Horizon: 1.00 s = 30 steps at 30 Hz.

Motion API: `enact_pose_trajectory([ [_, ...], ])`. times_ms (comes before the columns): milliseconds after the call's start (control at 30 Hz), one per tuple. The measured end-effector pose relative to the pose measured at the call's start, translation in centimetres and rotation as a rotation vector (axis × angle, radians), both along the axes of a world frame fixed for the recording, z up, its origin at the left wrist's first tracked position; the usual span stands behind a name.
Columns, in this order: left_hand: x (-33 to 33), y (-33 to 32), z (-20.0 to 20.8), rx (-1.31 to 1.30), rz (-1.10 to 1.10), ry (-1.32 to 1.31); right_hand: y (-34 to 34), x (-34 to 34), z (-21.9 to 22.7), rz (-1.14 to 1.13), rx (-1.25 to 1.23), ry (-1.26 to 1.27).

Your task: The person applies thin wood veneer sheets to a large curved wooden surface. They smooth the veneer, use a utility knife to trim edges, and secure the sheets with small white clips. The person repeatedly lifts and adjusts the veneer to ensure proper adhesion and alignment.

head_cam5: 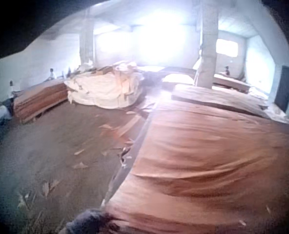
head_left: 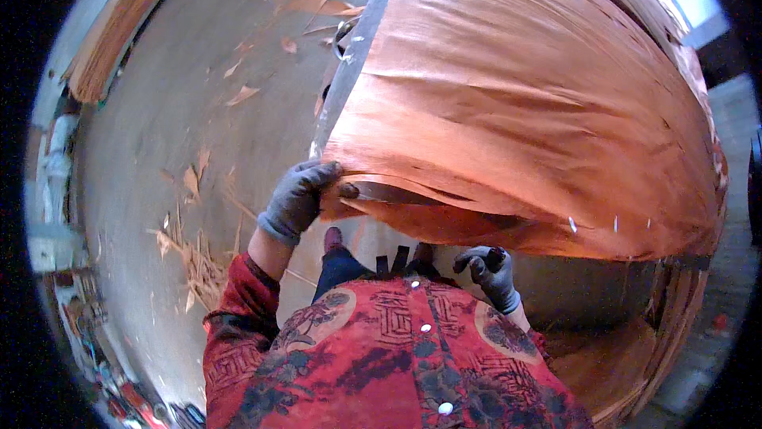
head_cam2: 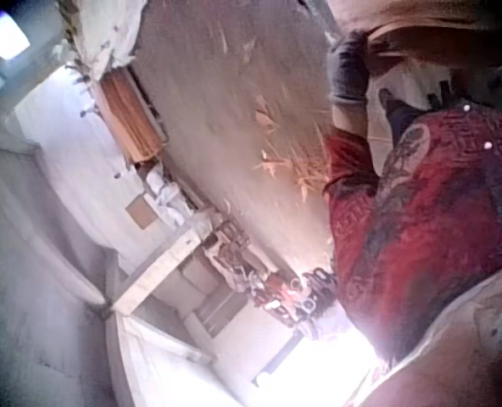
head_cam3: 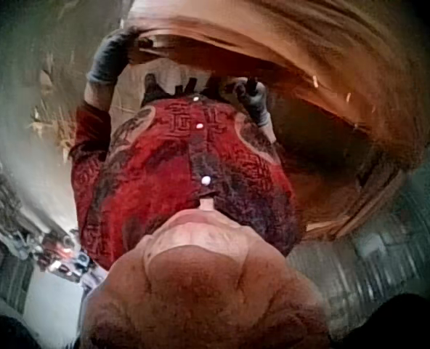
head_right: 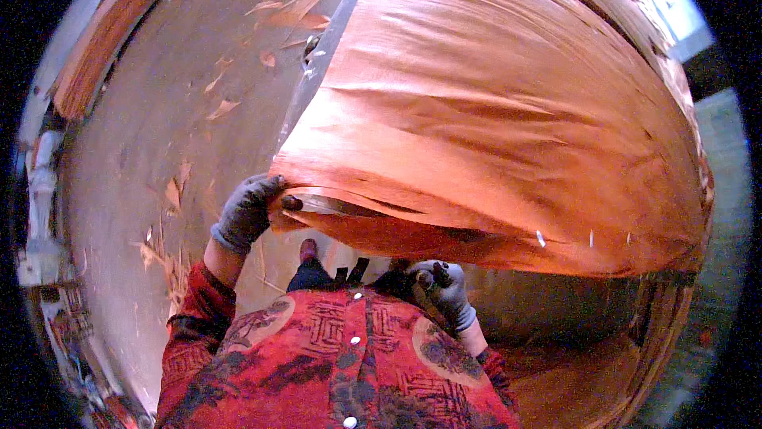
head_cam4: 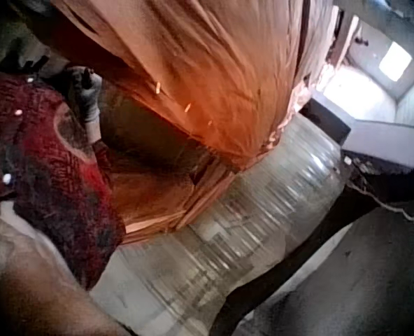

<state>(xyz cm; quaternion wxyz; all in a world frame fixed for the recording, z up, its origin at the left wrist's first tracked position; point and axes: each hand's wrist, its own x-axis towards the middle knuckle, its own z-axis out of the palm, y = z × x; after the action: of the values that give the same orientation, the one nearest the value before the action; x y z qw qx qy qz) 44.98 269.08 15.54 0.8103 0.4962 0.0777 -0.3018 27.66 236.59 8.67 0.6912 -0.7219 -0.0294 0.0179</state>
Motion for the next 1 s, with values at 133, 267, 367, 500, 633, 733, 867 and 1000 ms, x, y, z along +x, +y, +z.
enact_pose_trajectory([
  [133,2.3,-0.6,1.0,-0.115,-0.111,0.023,5.1,-0.8,-1.1,-0.32,-0.194,0.125],
  [267,6.9,-1.1,-1.3,-0.165,-0.179,-0.053,11.3,0.5,3.3,-0.622,0.035,0.229],
  [367,11.2,-3.9,0.3,-0.462,-0.28,0.07,14.0,0.0,2.3,-0.736,0.158,0.284],
  [500,19.6,-8.2,-3.7,-0.279,-0.431,-0.088,14.1,-2.7,-7.7,-0.689,0.282,0.071],
  [633,29.1,-8.0,-9.8,-0.024,-0.586,-0.411,16.9,5.6,-5.1,-0.988,0.645,-0.054],
  [733,29.6,-11.2,-10.3,-0.279,-0.641,0.289,15.4,9.1,-4.6,-1.101,0.455,0.144],
  [867,34.4,-8.6,-15.1,0.033,-0.675,-0.115,14.0,15.7,-4.0,-1.177,0.418,0.482],
  [1000,34.2,-9.4,-16.5,0.374,-0.993,-0.618,12.4,23.0,-4.0,-1.3,0.368,0.419],
])
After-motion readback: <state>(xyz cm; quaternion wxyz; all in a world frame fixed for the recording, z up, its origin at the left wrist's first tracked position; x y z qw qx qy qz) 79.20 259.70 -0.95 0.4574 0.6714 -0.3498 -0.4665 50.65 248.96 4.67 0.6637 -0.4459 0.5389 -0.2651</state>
